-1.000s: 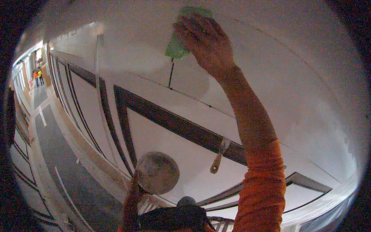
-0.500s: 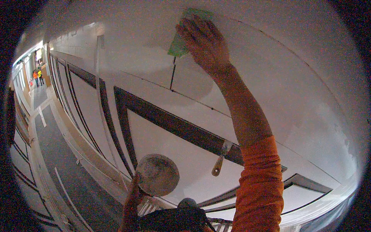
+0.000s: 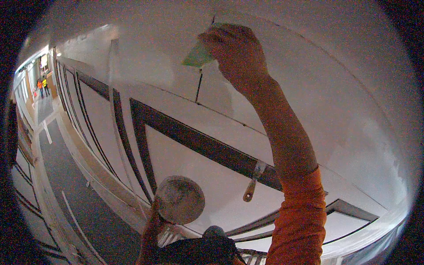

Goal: The person applies putty to a gap in a ceiling panel using a scraper and a sanding block.

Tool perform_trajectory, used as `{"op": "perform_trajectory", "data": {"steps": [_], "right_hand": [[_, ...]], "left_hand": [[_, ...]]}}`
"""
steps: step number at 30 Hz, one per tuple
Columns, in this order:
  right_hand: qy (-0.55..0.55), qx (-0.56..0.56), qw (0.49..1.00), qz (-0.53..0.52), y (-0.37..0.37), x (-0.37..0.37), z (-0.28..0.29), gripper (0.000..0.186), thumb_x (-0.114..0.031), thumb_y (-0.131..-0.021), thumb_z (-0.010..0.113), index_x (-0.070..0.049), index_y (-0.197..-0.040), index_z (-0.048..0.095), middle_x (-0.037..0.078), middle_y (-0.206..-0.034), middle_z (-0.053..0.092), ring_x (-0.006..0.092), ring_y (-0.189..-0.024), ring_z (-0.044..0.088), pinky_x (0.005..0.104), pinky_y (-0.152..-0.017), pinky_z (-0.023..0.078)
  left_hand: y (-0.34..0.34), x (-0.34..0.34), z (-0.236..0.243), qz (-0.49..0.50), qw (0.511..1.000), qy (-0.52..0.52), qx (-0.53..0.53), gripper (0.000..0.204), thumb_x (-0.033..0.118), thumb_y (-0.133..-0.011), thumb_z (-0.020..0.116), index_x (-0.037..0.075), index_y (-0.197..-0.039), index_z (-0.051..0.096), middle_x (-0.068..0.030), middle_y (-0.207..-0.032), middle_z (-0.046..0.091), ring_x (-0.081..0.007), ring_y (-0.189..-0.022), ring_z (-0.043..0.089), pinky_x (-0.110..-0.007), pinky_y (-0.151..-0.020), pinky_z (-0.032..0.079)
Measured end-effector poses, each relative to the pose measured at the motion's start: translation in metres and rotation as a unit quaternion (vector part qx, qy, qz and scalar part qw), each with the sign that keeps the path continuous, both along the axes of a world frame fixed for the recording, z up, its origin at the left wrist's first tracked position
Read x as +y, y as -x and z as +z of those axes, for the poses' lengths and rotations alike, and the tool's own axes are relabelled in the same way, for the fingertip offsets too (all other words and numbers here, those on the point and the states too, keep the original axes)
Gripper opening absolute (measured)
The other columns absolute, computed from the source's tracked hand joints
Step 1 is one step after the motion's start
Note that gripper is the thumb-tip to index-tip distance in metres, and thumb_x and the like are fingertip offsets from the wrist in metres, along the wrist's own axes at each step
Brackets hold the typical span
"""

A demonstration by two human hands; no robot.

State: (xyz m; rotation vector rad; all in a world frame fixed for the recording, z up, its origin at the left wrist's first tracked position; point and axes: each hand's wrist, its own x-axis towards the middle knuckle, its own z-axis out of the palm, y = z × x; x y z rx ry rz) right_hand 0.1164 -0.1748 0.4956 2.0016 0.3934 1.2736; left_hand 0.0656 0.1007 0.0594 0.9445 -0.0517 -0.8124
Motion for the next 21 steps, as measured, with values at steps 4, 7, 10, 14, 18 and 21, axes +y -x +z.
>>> {"op": "perform_trajectory", "data": {"steps": [4,7,10,14,18,21], "right_hand": [[0.023,-0.049,0.999,0.007,-0.002,-0.007,0.007,0.056,0.003,-0.080,0.057,-0.023,-0.129,0.063,-0.001,-0.133,0.063,0.0214,-0.125,0.056,0.0441,-0.109,0.042],[0.039,-0.056,0.997,0.027,-0.011,-0.012,0.012,0.058,0.003,-0.080,0.058,-0.024,-0.130,0.062,-0.001,-0.134,0.062,0.0211,-0.127,0.054,0.0444,-0.109,0.042],[0.049,-0.066,0.997,0.010,-0.018,-0.014,0.014,0.058,0.002,-0.080,0.058,-0.025,-0.131,0.061,-0.001,-0.135,0.061,0.0212,-0.128,0.054,0.0444,-0.108,0.042],[0.043,-0.075,0.996,-0.009,-0.022,-0.011,0.013,0.058,0.001,-0.080,0.059,-0.025,-0.131,0.061,-0.001,-0.137,0.060,0.0211,-0.128,0.053,0.0442,-0.108,0.043],[0.036,-0.076,0.996,-0.029,-0.017,-0.017,0.013,0.059,0.003,-0.080,0.058,-0.025,-0.132,0.061,0.001,-0.136,0.060,0.0231,-0.126,0.055,0.0440,-0.107,0.043],[-0.042,0.062,0.997,-0.014,0.002,-0.008,0.016,0.061,0.004,-0.079,0.057,-0.025,-0.132,0.060,0.002,-0.136,0.060,0.0259,-0.124,0.056,0.0429,-0.107,0.043]], "left_hand": [[0.000,0.003,0.002,0.000,1.000,0.013,0.001,0.076,0.062,-0.098,0.044,-0.005,-0.133,0.048,-0.0219,-0.120,0.063,-0.0344,-0.095,0.070,-0.044,-0.063,0.062],[0.004,0.004,0.015,0.020,1.000,0.019,0.006,0.075,0.061,-0.099,0.044,-0.004,-0.135,0.046,-0.0218,-0.123,0.062,-0.0353,-0.097,0.070,-0.046,-0.065,0.062],[0.001,0.002,0.003,0.023,0.999,0.030,0.013,0.075,0.061,-0.099,0.044,-0.004,-0.137,0.045,-0.0216,-0.125,0.061,-0.0358,-0.098,0.069,-0.046,-0.067,0.063],[0.004,0.000,-0.004,0.046,0.999,0.029,0.001,0.075,0.061,-0.099,0.044,-0.004,-0.137,0.045,-0.0217,-0.124,0.062,-0.0355,-0.098,0.070,-0.046,-0.066,0.063],[0.002,-0.003,0.005,0.031,0.999,0.010,0.005,0.075,0.061,-0.099,0.043,-0.004,-0.134,0.047,-0.0214,-0.120,0.063,-0.0340,-0.094,0.071,-0.044,-0.063,0.062],[0.001,-0.001,0.003,0.040,0.999,0.014,-0.005,0.074,0.062,-0.099,0.043,-0.004,-0.132,0.048,-0.0211,-0.116,0.064,-0.0329,-0.089,0.071,-0.043,-0.061,0.062]]}}
